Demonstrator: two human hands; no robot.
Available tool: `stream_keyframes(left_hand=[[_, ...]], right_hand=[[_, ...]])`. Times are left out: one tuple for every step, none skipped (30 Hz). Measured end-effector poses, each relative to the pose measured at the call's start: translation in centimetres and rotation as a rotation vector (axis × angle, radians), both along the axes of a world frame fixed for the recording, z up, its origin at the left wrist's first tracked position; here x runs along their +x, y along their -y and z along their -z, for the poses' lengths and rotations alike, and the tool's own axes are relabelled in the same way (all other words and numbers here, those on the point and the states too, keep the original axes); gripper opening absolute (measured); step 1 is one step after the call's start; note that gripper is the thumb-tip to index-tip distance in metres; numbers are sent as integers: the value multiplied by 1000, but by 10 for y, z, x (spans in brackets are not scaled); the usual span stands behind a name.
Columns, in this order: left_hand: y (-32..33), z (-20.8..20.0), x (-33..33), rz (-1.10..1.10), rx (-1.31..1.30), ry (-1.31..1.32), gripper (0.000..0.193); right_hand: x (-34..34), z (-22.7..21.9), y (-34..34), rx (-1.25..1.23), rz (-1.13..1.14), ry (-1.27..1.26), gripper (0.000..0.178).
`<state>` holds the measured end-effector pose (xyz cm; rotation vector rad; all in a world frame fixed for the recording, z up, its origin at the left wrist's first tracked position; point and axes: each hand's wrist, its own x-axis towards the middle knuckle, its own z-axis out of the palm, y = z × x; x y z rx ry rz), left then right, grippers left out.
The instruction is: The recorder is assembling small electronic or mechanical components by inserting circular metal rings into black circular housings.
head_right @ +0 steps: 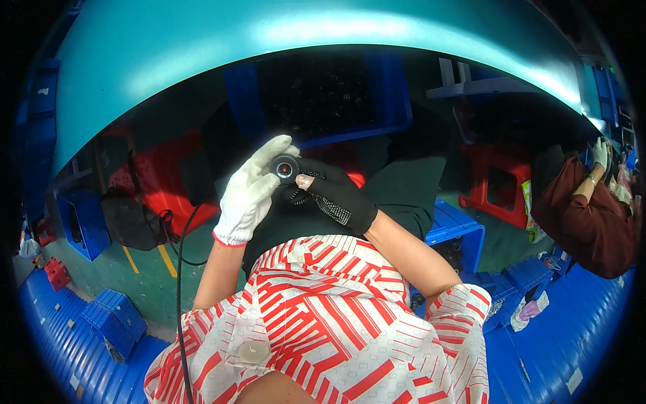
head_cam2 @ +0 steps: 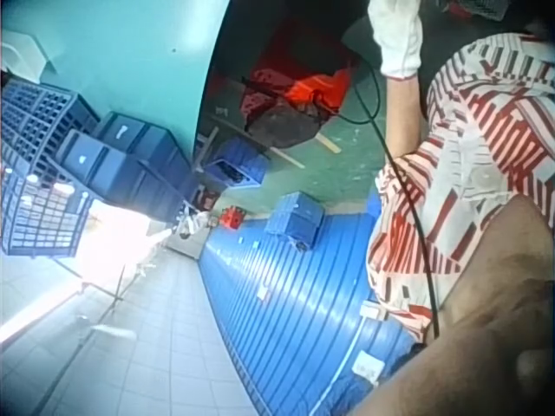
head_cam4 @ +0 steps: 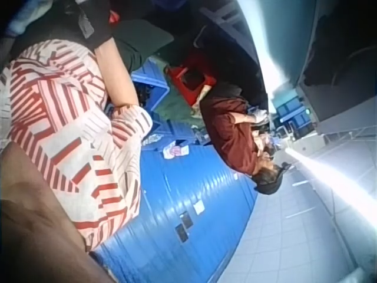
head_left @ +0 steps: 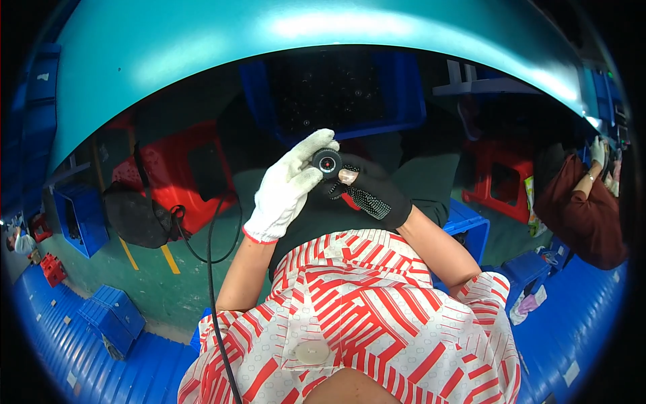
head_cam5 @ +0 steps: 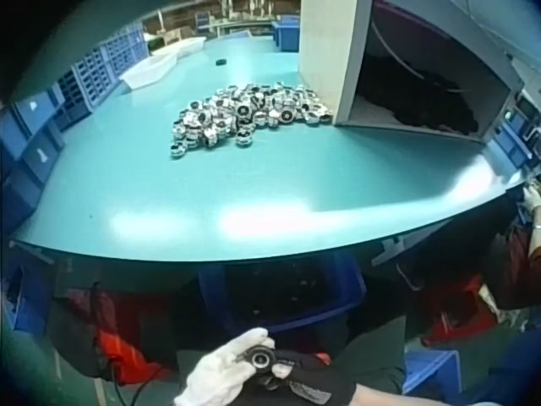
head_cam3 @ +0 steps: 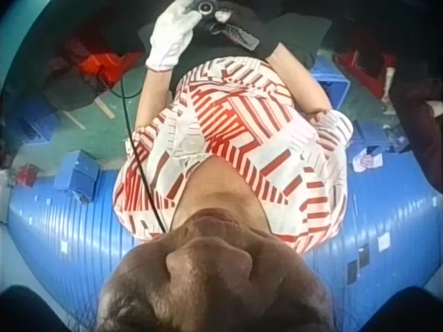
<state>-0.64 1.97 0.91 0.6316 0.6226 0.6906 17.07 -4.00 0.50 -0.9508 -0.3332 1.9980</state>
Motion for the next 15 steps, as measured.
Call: stream_keyframes(left_hand=[[0, 0, 0, 1, 1, 2, 54], [1, -1, 0, -2, 3, -5, 53], [1, -1, 0, -5, 5, -11, 53], [1, -1, 0, -5, 3, -13, 53], [0, -1, 0, -5, -3, -13, 53], [0, -1, 0, -5, -9, -13, 53], [1, -3, 1, -5, -7, -12, 53], [2, -7, 4, -33, -4, -107, 51], [3, -9, 7, -62, -3, -203, 50], [5, -7, 7, -64, -1, -203, 50], [8, -2, 6, -111, -55, -212, 48], [11, 2, 5, -158, -110, -221, 46], [12, 3, 5, -158, -110, -220, 46], [13, 4, 5, -149, -157, -173, 44], [14, 5, 4, -140, -205, -126, 41]], right_hand=[[-1, 0, 0, 12, 8, 52, 39], [-1, -1, 1, 14, 8, 54, 39], [-2, -1, 1, 34, 18, 71, 39], [-2, 0, 1, 50, 26, 85, 39], [-1, 2, 1, 48, 26, 84, 39], [0, 4, 1, 60, 4, 129, 39], [1, 5, 2, 76, -17, 178, 38], [0, 5, 2, 77, -17, 179, 38], [0, 4, 3, 154, -41, 381, 35], [-1, 2, 2, 234, -66, 581, 32], [0, 0, 0, 235, -68, 579, 32], [2, -2, -4, 564, -100, 978, 30], [4, -3, -6, 898, -129, 1373, 27], [4, -3, -7, 896, -130, 1373, 27], [3, -2, -8, 962, -142, 1464, 28]])
